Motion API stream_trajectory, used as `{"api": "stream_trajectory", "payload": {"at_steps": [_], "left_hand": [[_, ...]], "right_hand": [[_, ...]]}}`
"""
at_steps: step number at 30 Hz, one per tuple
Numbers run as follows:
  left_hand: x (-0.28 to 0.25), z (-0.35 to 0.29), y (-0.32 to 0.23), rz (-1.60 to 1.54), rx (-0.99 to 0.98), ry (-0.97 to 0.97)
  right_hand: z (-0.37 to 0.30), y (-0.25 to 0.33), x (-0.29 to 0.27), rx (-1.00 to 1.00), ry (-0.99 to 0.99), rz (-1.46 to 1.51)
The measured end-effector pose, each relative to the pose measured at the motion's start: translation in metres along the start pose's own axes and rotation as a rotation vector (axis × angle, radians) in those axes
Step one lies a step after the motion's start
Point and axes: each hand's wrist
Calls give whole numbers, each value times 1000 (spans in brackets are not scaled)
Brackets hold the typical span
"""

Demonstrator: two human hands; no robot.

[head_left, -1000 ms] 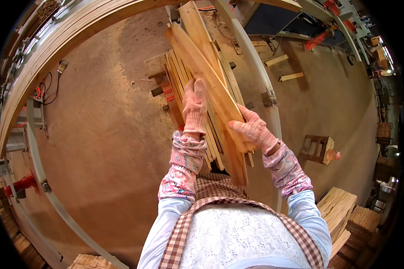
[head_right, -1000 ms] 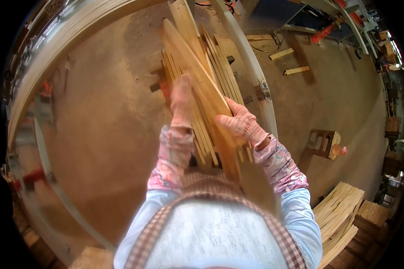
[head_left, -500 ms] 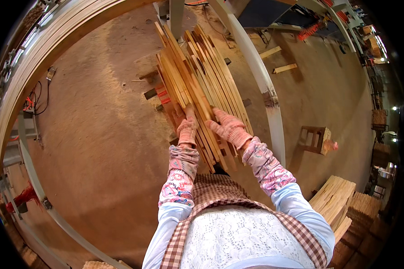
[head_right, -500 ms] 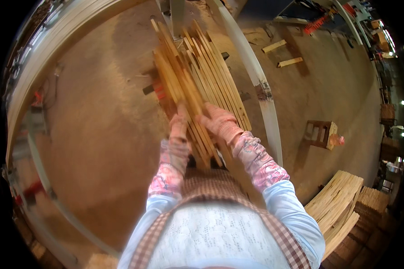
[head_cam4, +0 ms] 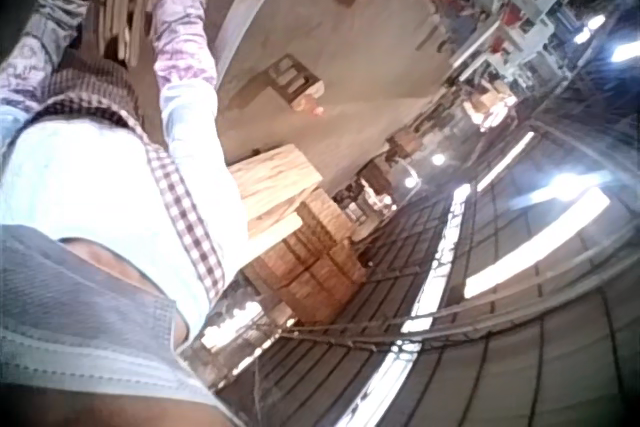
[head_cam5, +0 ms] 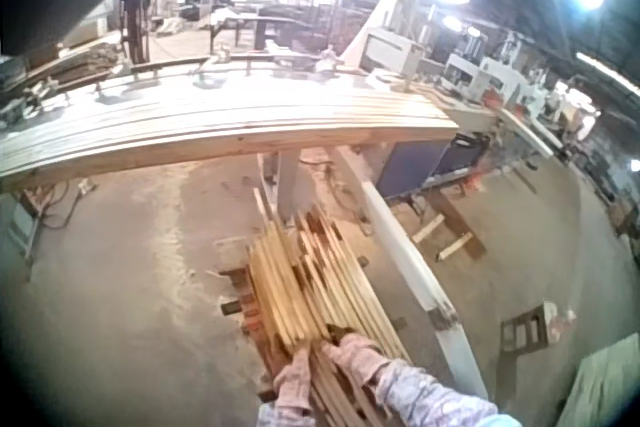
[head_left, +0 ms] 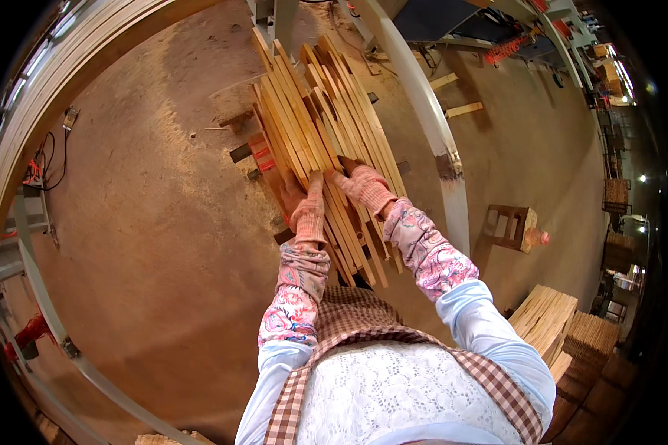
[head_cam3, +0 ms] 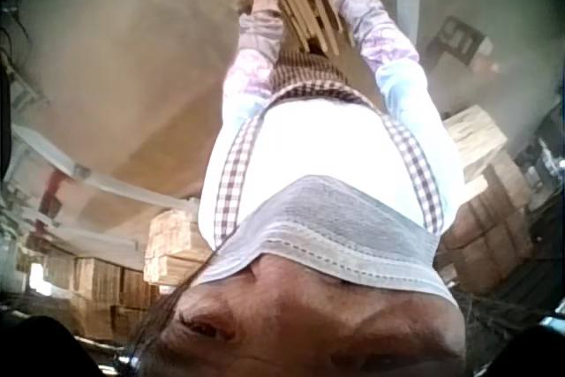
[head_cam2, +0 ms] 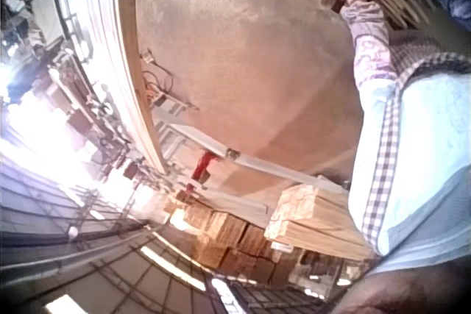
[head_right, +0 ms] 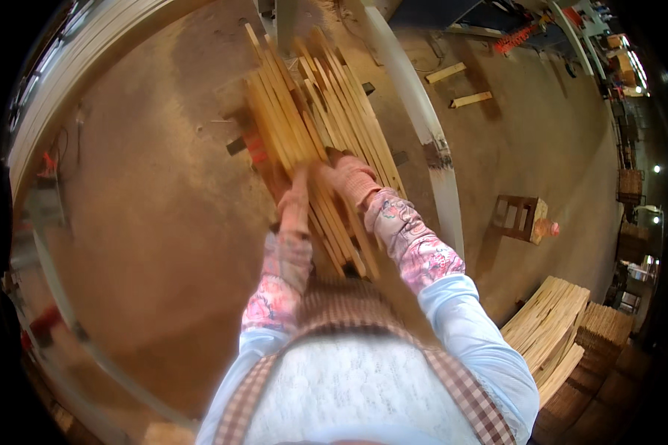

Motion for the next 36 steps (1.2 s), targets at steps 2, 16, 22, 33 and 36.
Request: {"api": "stream_trajectory", "payload": {"at_steps": [2, 16, 22, 33, 36], "left_hand": [[1, 1, 0, 11, 11, 6], [-40, -44, -10, -615, 138, 103], [-88, -29, 42, -897, 94, 112], [-73, 19, 107, -521, 73, 126], [-72, 21, 94, -587, -97, 171]], "right_hand": [[1, 7, 0, 25, 7, -19], [-32, 3, 20, -436, -122, 331], [-52, 85, 20, -427, 40, 126], [-15, 113, 42, -259, 97, -67], [-8, 105, 56, -236, 32, -22]]}}
Point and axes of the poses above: each hand's wrist, its own z-axis towards the middle knuckle, its own x-axis out of the palm, y = z × x, and after that the axes turned 10 degrees about y, right-handed
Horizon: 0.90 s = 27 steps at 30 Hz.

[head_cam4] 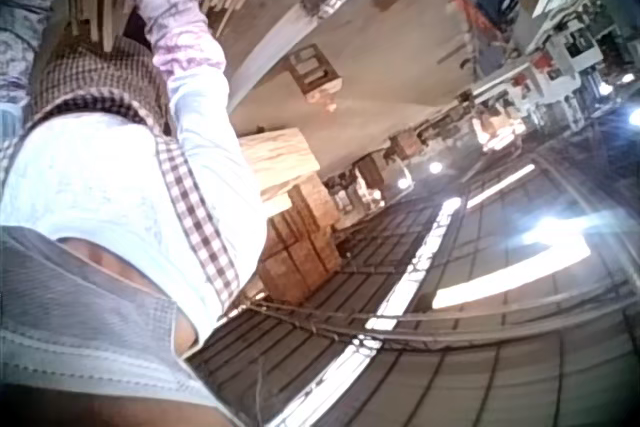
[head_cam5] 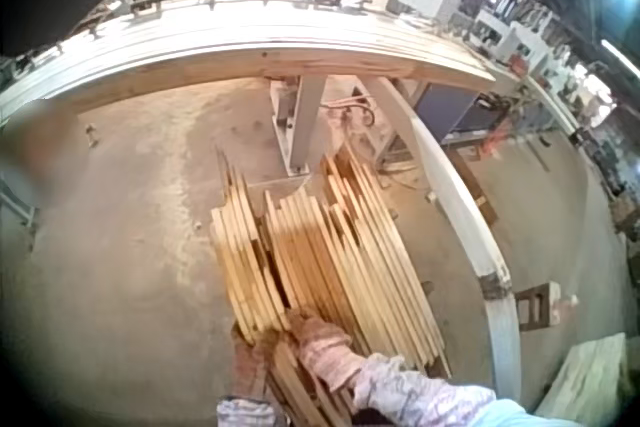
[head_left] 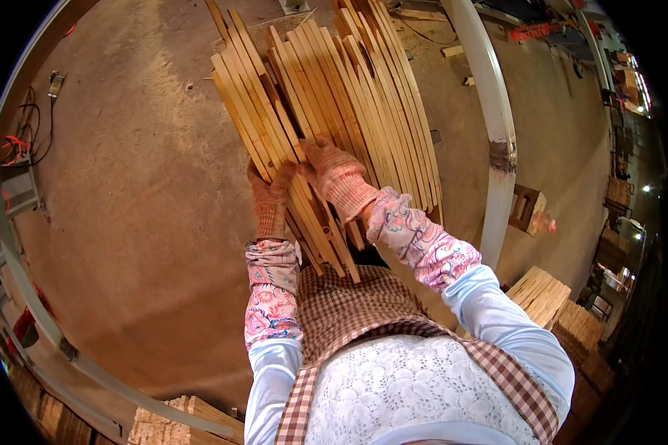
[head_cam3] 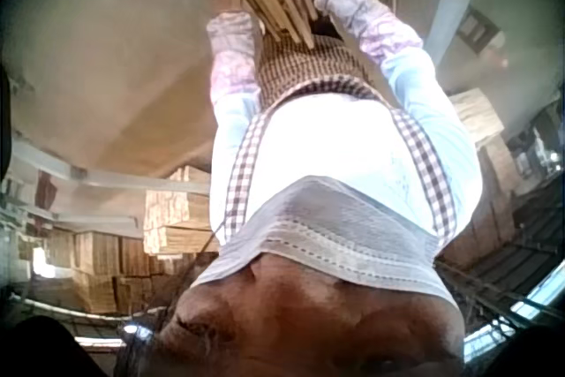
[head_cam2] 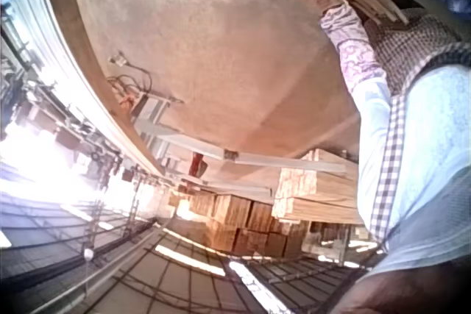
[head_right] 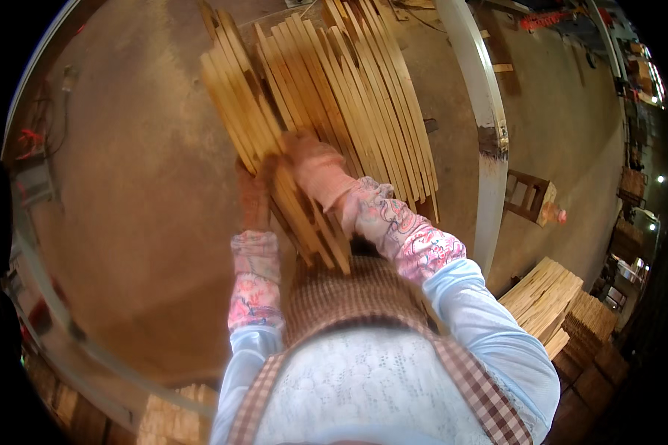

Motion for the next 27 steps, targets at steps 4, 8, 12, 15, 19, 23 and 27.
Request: {"api": "stream_trajectory", "payload": {"at_steps": [4, 8, 12, 15, 19, 23, 27], "left_hand": [[1, 13, 9, -55, 31, 8], [-16, 32, 42, 78, -44, -31], [-1, 37, 7, -370, 43, 151], [4, 2, -63, -389, -73, 112], [-30, 29, -28, -480, -423, 343], [-22, 13, -51, -195, -320, 280], [-15, -3, -67, -204, -315, 207]], "right_hand": [[-10, -46, -9, -188, -144, 292], [-2, -150, -53, 143, -702, 214], [31, -246, -68, 356, -545, 393], [30, -216, -82, 278, -403, 415], [46, -224, -90, 196, -325, 339], [42, -204, -97, 217, -246, 453], [49, -210, -84, 140, -247, 646]]}}
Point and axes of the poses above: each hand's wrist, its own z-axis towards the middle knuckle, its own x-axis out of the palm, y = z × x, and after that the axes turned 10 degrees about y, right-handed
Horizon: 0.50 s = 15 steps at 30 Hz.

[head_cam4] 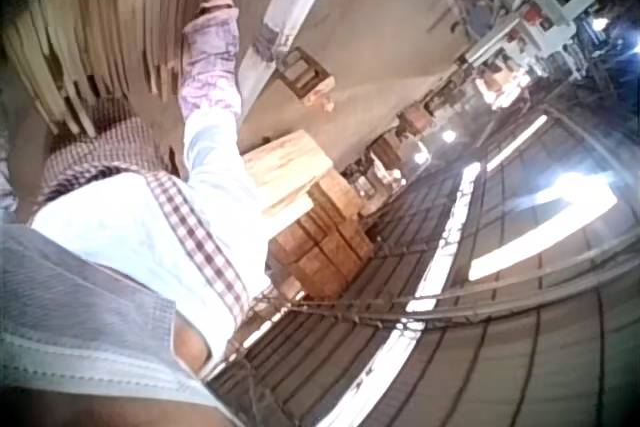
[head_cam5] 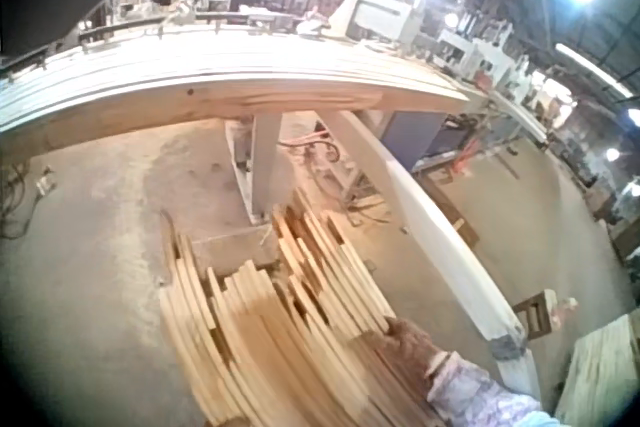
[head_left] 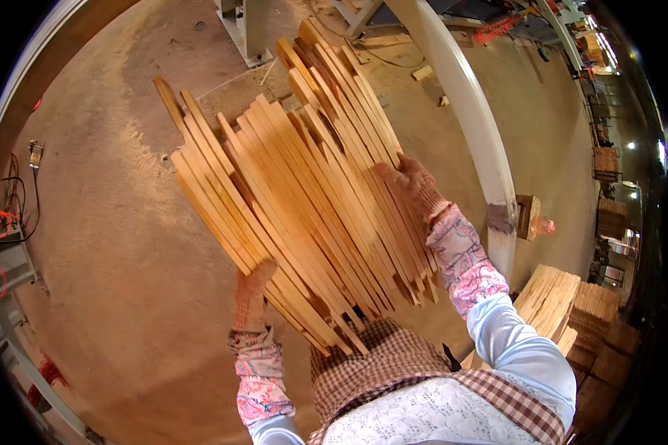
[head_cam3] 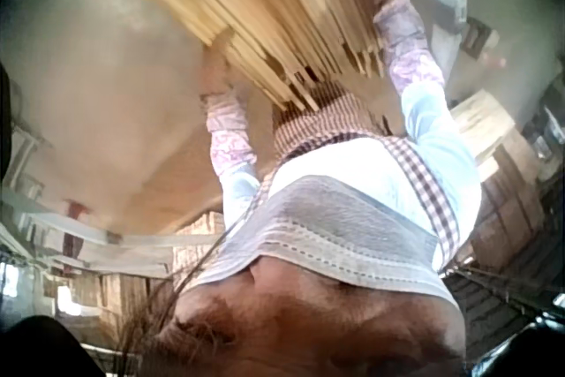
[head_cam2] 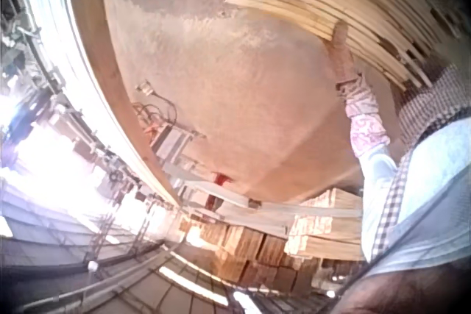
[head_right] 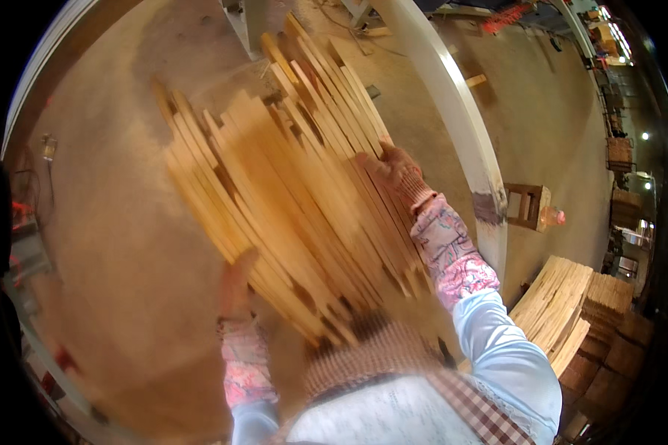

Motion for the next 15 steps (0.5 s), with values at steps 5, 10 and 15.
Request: {"api": "stream_trajectory", "payload": {"at_steps": [5, 10, 15], "left_hand": [[-54, 10, 73, -175, 122, 49], [-51, -31, 99, -202, 160, -75], [-55, -102, 106, -225, 97, -153]], "right_hand": [[5, 5, 11, -11, 157, 379], [-24, 44, 5, 42, 235, 373], [-98, 57, -5, -219, 267, 355]]}}
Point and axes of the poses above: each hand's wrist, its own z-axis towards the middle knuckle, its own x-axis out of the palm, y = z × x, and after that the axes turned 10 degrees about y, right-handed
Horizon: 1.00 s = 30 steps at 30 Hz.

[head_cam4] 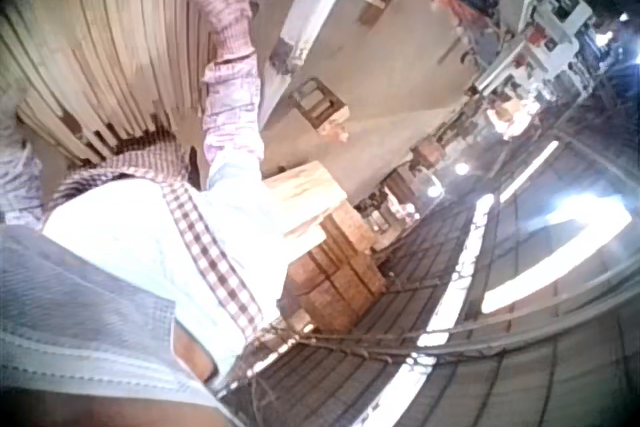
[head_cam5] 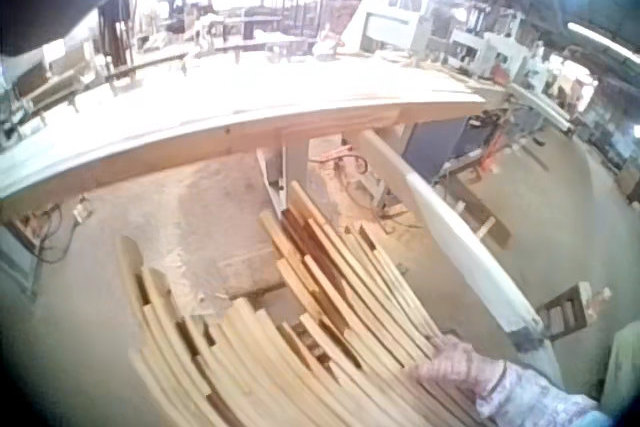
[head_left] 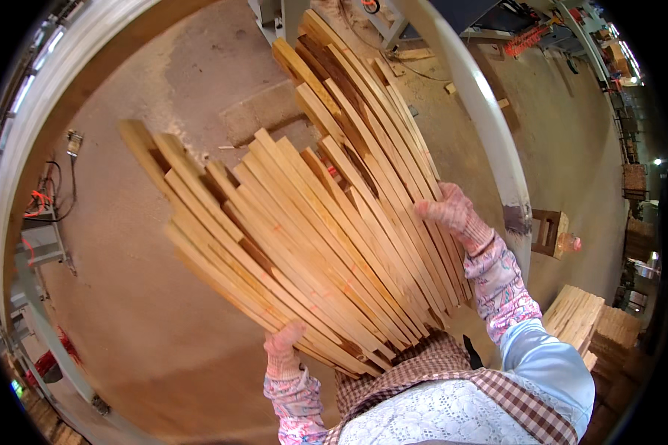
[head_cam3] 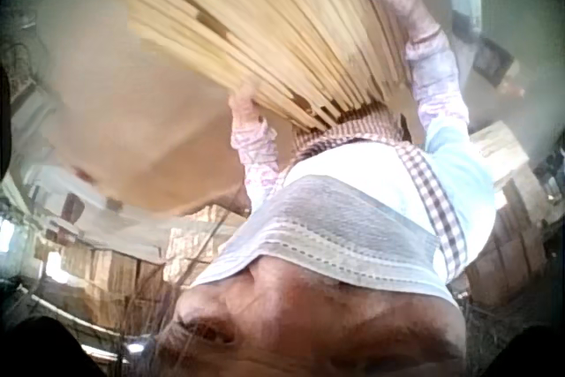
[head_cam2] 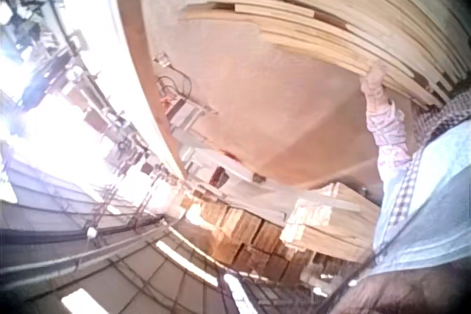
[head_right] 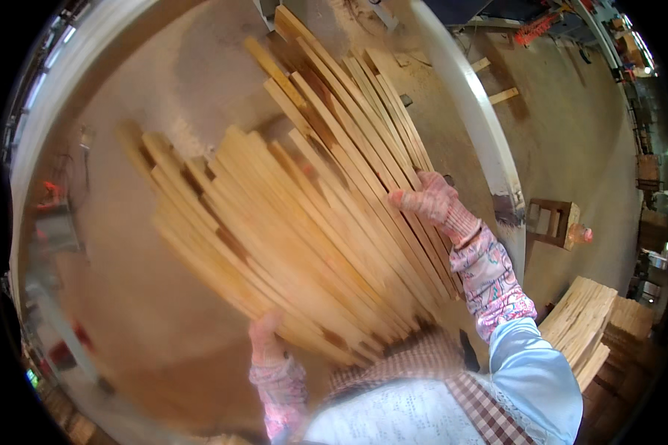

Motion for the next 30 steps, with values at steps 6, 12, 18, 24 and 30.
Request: {"api": "stream_trajectory", "payload": {"at_steps": [6, 12, 18, 24, 30], "left_hand": [[-21, -51, 17, 1051, 758, -32], [55, -18, -7, 957, 869, 268], [205, -5, 5, 1004, 1024, 719], [329, -13, 99, 1067, 986, 1340], [504, 0, 194, 1088, 738, 1901]], "right_hand": [[-83, 15, -4, -253, 64, 61], [-187, -39, -30, -520, -134, 92], [-313, -133, -28, -215, -965, 713], [-416, -354, 11, -191, -1505, -344], [-449, -413, 3, 673, -1860, -78]]}}
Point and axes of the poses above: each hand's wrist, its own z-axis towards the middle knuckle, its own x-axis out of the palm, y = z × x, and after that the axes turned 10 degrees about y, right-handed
